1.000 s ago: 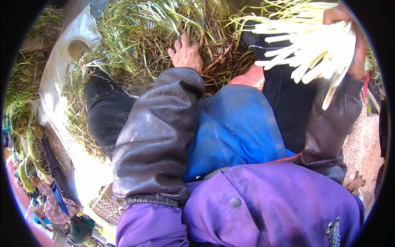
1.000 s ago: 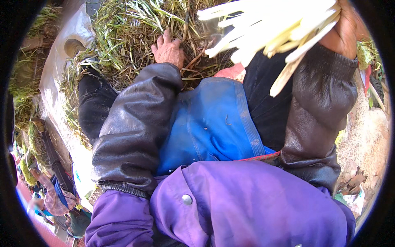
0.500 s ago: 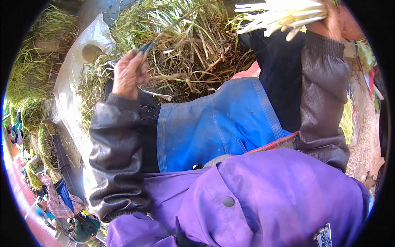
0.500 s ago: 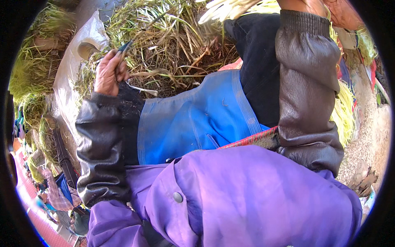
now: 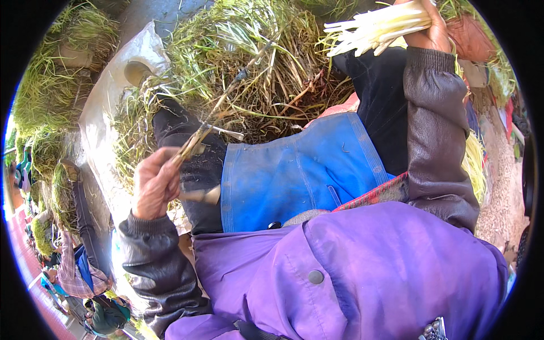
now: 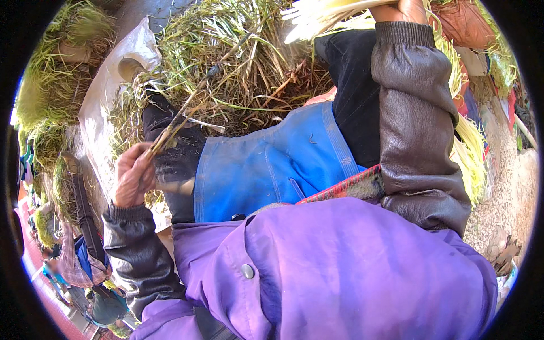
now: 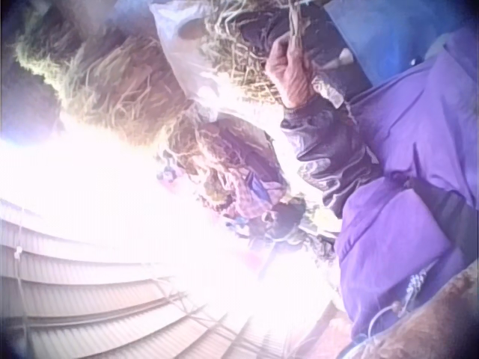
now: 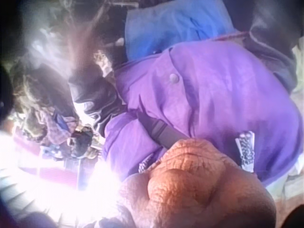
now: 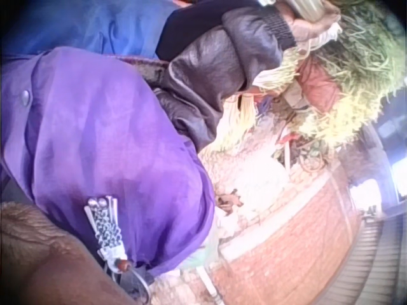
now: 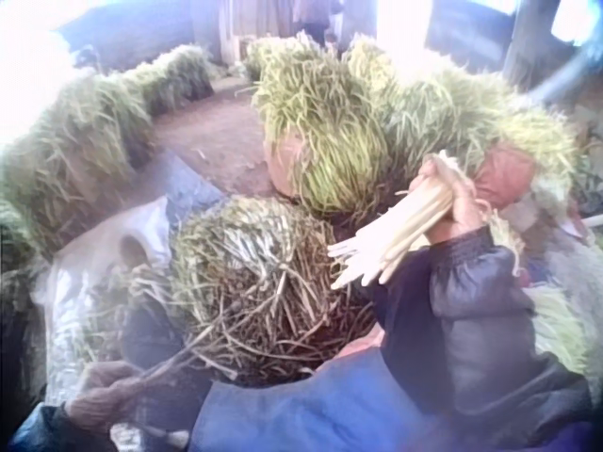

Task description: The person sits and repeatedly picks up bundles of long, pale plant fibers, aligns them, and separates or removes stray strands. The person then gathers the aligned fibers into a larger bundle and continues to adjust and inspect the bundle.

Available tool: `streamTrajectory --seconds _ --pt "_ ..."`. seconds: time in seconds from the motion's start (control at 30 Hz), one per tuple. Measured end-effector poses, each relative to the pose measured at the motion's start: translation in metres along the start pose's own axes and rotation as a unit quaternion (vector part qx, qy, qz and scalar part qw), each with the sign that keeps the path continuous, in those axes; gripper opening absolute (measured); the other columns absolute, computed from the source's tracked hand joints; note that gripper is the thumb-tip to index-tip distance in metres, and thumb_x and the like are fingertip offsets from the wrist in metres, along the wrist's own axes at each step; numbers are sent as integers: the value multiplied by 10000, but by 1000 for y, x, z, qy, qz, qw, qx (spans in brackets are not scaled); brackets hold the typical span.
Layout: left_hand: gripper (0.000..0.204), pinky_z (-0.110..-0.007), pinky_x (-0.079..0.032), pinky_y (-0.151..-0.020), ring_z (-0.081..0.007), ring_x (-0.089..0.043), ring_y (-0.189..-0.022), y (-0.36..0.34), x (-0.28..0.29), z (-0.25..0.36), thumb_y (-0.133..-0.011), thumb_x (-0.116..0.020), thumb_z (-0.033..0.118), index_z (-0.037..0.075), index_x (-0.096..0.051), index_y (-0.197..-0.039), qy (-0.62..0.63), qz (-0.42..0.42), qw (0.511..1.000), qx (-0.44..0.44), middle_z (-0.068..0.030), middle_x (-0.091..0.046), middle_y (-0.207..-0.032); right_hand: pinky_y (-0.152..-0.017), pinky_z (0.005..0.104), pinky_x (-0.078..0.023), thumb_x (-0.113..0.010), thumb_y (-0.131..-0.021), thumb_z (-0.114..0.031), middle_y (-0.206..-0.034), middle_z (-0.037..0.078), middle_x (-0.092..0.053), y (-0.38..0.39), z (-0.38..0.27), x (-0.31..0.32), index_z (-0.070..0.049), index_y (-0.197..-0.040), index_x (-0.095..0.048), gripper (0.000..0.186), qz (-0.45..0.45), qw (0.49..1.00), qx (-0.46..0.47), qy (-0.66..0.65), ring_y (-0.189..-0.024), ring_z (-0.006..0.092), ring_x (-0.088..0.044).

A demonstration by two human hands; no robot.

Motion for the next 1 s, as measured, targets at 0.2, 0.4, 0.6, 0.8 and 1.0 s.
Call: streamTrajectory --seconds 0.2,0.4,0.6,0.8,1.0 --pt "208 -163 -341 -369 -33 -402 -427 3 16 47 -952 -627 181 36 -579 -1094 77 -31 991 -108 41 -513 -629 -625 360 -568 -693 -905 -174 -772 62 -648 5 -10 -6 -68 -941 -621 133 5 999 38 -7 -692 215 -664" --pt "277 -217 -376 -461 -70 -429 -475 -101 -53 195 -963 -607 225 15 -649 -1137 -143 62 941 -302 32 -543 -653 -650 323 -550 -669 -930 -169 -775 52 -646 21 -17 -11 -68 -980 -630 119 57 995 32 -74 -697 197 -646" --pt "478 -293 -532 -735 -153 -606 -844 -194 -259 303 -979 -602 149 54 -467 -1427 -219 -162 855 -441 -77 -643 -987 -681 303 -525 -672 -920 -131 -828 48 -638 38 -27 -12 -65 -1039 -608 150 96 992 62 -57 -743 172 -618" --pt "490 -241 -503 -668 -97 -617 -763 -225 -231 214 -979 -580 138 51 -449 -1444 -192 -247 900 -304 -47 -678 -939 -712 318 -515 -688 -888 -57 -900 63 -638 50 -35 -10 -88 -1093 -579 234 103 984 119 -85 -789 165 -616" --pt "246 -216 -483 -567 -85 -618 -629 -194 -172 207 -978 -578 171 90 -663 -1195 -241 -60 885 -393 -3 -664 -751 -708 325 -517 -694 -886 -59 -901 69 -639 42 -26 -7 -97 -1114 -565 265 83 986 110 -94 -793 178 -621"
Point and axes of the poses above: each hand's wrist, its own y-axis away from the middle knuckle, its own x-axis out of the back of the hand, z = x × y, the point moved 8 cm from there along -y, towards the middle knuckle
